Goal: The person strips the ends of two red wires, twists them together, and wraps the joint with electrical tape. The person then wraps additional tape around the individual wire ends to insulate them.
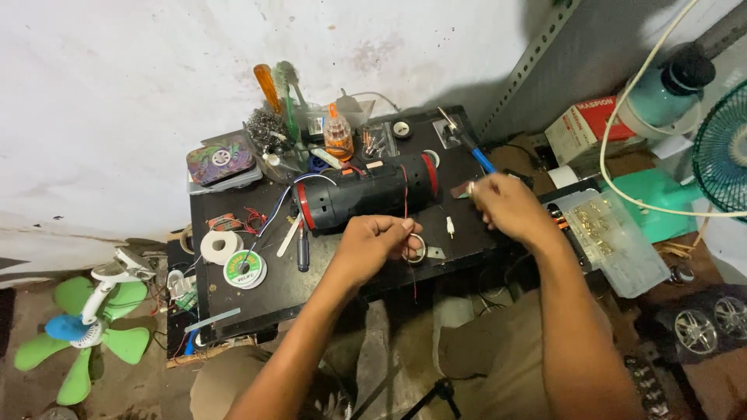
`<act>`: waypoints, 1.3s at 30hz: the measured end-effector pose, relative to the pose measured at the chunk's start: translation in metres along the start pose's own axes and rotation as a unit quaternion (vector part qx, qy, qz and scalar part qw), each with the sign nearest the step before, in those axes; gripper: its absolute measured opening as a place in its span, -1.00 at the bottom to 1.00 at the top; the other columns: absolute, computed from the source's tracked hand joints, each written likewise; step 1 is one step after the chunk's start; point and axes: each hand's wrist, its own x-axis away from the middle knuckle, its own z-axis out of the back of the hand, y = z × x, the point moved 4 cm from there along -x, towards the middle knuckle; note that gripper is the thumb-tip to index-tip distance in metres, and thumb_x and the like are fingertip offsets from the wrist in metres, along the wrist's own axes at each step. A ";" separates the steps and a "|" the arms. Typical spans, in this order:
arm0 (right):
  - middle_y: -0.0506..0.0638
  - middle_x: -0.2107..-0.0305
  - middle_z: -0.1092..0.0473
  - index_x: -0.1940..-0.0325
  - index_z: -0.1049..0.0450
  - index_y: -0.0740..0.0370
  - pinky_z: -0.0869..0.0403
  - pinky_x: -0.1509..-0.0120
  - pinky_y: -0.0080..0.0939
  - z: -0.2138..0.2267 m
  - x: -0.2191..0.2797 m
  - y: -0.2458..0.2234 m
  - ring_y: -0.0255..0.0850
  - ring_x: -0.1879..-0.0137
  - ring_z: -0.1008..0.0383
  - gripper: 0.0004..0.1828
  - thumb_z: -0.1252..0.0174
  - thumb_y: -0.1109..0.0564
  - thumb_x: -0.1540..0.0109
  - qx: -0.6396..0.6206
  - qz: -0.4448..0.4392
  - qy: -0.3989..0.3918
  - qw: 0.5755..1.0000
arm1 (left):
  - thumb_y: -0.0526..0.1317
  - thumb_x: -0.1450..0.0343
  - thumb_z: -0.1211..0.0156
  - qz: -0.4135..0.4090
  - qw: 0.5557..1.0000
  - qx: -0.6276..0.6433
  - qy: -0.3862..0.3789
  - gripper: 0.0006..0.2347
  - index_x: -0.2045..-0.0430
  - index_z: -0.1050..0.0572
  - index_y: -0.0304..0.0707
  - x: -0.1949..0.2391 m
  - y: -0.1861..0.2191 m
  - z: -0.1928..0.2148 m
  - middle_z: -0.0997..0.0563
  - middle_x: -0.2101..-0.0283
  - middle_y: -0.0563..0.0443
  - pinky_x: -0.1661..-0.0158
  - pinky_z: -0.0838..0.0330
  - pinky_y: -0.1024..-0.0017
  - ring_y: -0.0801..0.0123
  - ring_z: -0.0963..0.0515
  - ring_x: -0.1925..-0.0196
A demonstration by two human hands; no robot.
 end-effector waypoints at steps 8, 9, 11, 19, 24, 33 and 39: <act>0.41 0.24 -0.56 0.10 -0.61 0.45 -0.50 -0.05 0.19 -0.005 -0.006 0.024 0.31 0.01 -0.57 -0.74 -0.17 0.18 -0.25 0.238 -0.041 -0.073 0.968 | -0.21 -0.49 -0.14 -0.017 0.999 0.027 0.015 -0.73 0.20 -0.61 -0.57 0.003 0.001 0.006 -0.68 0.43 -0.18 0.28 -0.58 0.51 0.32 -0.70 0.37; 0.41 0.30 -0.56 0.19 -0.61 0.47 -0.50 0.01 0.17 -0.006 -0.008 0.022 0.30 0.06 -0.58 -0.78 -0.17 0.20 -0.26 0.236 -0.045 -0.071 0.968 | -0.21 -0.49 -0.14 -0.021 0.999 0.028 0.017 -0.73 0.20 -0.61 -0.56 0.004 0.001 0.006 -0.68 0.43 -0.14 0.28 -0.56 0.55 0.37 -0.69 0.37; 0.32 0.32 -0.58 0.23 -0.66 0.29 -0.52 0.03 0.15 -0.008 -0.014 0.034 0.26 0.06 -0.59 -0.79 -0.19 0.12 -0.24 0.269 -0.036 -0.028 0.962 | -0.20 -0.49 -0.15 -0.031 0.999 0.024 0.017 -0.74 0.20 -0.62 -0.53 -0.001 -0.004 0.006 -0.69 0.44 -0.14 0.29 -0.57 0.56 0.38 -0.69 0.39; 0.08 0.49 -0.59 0.24 -0.70 0.13 -0.42 0.22 -0.22 -0.045 0.033 -0.045 -0.25 0.36 -0.41 -0.73 -0.27 -0.09 -0.24 -0.074 0.075 0.032 0.994 | -0.23 -0.48 -0.19 -0.056 0.998 0.005 0.018 -0.78 0.18 -0.63 -0.49 -0.007 -0.013 -0.006 -0.70 0.45 -0.12 0.33 -0.58 0.57 0.38 -0.71 0.41; 0.04 0.61 -0.52 0.27 -0.69 0.24 -0.27 0.50 -0.41 -0.063 0.028 -0.051 -0.35 0.49 -0.37 -0.80 -0.34 0.06 -0.16 -0.202 0.045 -0.031 0.978 | -0.23 -0.47 -0.20 -0.079 0.995 -0.057 0.038 -0.82 0.22 -0.69 -0.34 -0.007 -0.007 -0.010 -0.65 0.58 -0.05 0.44 -0.57 0.51 0.47 -0.63 0.48; -0.04 0.73 -0.33 0.30 -0.62 0.38 -0.12 0.63 -0.56 -0.071 0.020 -0.049 -0.45 0.66 -0.25 -0.85 -0.29 0.19 -0.16 -0.331 0.021 -0.033 0.943 | -0.30 -0.47 -0.15 -0.076 0.995 -0.006 0.067 -0.80 0.20 -0.64 -0.52 0.009 0.003 -0.017 -0.69 0.50 -0.20 0.39 -0.64 0.48 0.38 -0.68 0.47; -0.05 0.64 -0.31 0.27 -0.60 0.41 -0.08 0.63 -0.61 -0.069 0.018 -0.047 -0.53 0.64 -0.13 -0.85 -0.30 0.23 -0.16 -0.373 0.020 -0.038 0.927 | -0.29 -0.44 -0.22 -0.053 0.995 0.008 0.081 -0.82 0.22 -0.65 -0.47 0.027 -0.004 -0.015 -0.72 0.44 -0.23 0.31 -0.64 0.45 0.27 -0.73 0.41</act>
